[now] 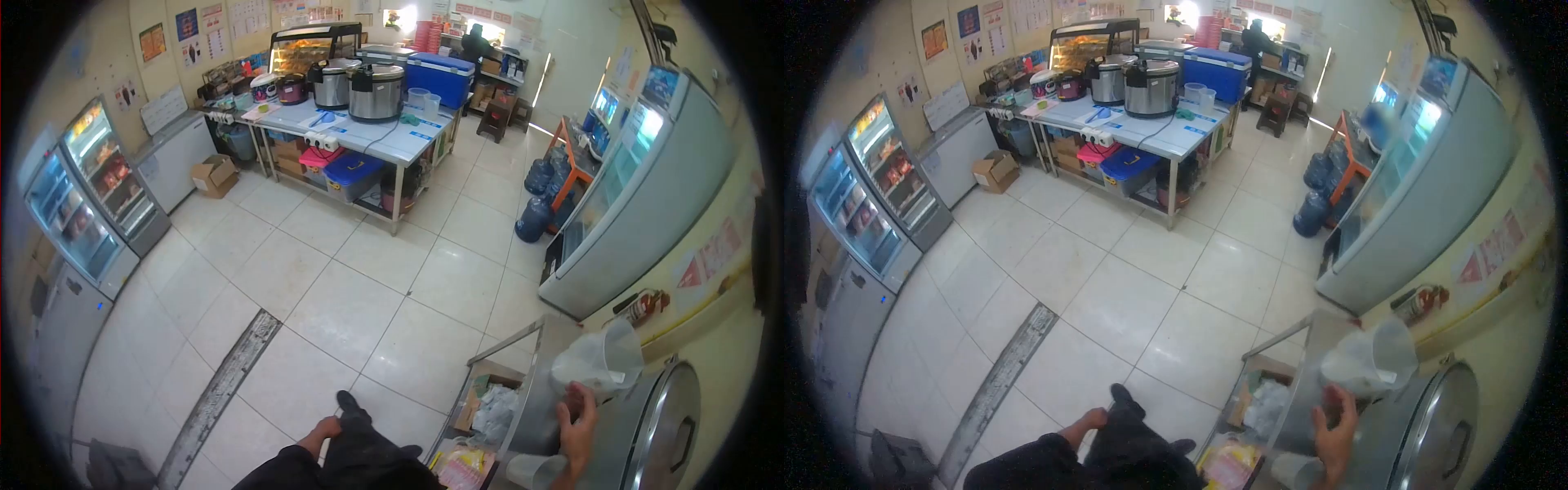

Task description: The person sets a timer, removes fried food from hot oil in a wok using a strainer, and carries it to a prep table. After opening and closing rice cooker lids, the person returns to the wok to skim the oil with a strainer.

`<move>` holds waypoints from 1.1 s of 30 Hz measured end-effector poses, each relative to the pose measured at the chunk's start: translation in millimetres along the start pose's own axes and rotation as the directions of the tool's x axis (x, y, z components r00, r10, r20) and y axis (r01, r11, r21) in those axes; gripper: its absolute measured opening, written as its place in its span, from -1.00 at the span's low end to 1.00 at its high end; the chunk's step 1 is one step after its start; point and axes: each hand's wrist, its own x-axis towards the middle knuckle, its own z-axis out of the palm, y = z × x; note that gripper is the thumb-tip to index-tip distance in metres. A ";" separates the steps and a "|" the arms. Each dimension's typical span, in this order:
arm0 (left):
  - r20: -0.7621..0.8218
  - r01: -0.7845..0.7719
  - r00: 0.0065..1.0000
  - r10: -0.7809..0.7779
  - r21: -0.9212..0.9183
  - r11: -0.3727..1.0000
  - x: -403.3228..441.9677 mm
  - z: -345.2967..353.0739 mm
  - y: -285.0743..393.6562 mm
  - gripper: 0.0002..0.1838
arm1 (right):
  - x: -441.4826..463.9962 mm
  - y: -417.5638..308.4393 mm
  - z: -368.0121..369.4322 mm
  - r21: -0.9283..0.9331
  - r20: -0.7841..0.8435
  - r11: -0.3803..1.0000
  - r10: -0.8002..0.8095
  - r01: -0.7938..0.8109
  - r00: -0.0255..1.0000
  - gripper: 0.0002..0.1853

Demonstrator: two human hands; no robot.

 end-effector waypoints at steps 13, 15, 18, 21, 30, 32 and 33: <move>-0.419 -0.096 0.846 -0.329 -0.727 0.680 23.2 -125.2 -162.5 -0.68 | 80.7 159.7 535.4 -0.233 0.757 0.960 0.081 0.152 0.648 -0.78; -0.425 -0.131 0.812 -0.400 -0.801 0.584 14.9 -165.8 -179.0 -0.70 | 144.2 41.9 552.0 0.132 0.696 0.982 0.004 -0.134 0.718 -0.80; -0.428 -0.134 0.780 -0.456 -0.826 0.547 21.1 -177.9 -222.6 -0.72 | 230.1 -49.7 587.7 0.229 0.706 0.971 -0.212 0.065 0.676 -0.81; -0.286 0.019 0.772 -0.568 -0.882 0.470 38.8 -169.9 -259.3 -0.84 | 291.4 -73.3 631.4 0.251 0.754 0.967 -0.220 0.039 0.619 -0.80; -0.153 0.150 0.891 -0.428 -0.789 0.595 113.0 -252.4 -283.9 -0.69 | 381.7 135.6 746.8 -0.248 0.944 0.848 0.103 0.469 0.313 -0.72; -0.179 0.114 0.883 -0.434 -0.815 0.568 141.7 -294.0 -296.5 -0.66 | 415.2 132.4 724.9 -0.319 0.934 0.720 0.348 0.616 0.077 -0.67; -0.190 0.101 0.874 -0.447 -0.830 0.549 153.4 -315.5 -307.9 -0.64 | 424.5 131.2 718.1 -0.572 0.818 0.743 0.491 0.347 0.298 -0.69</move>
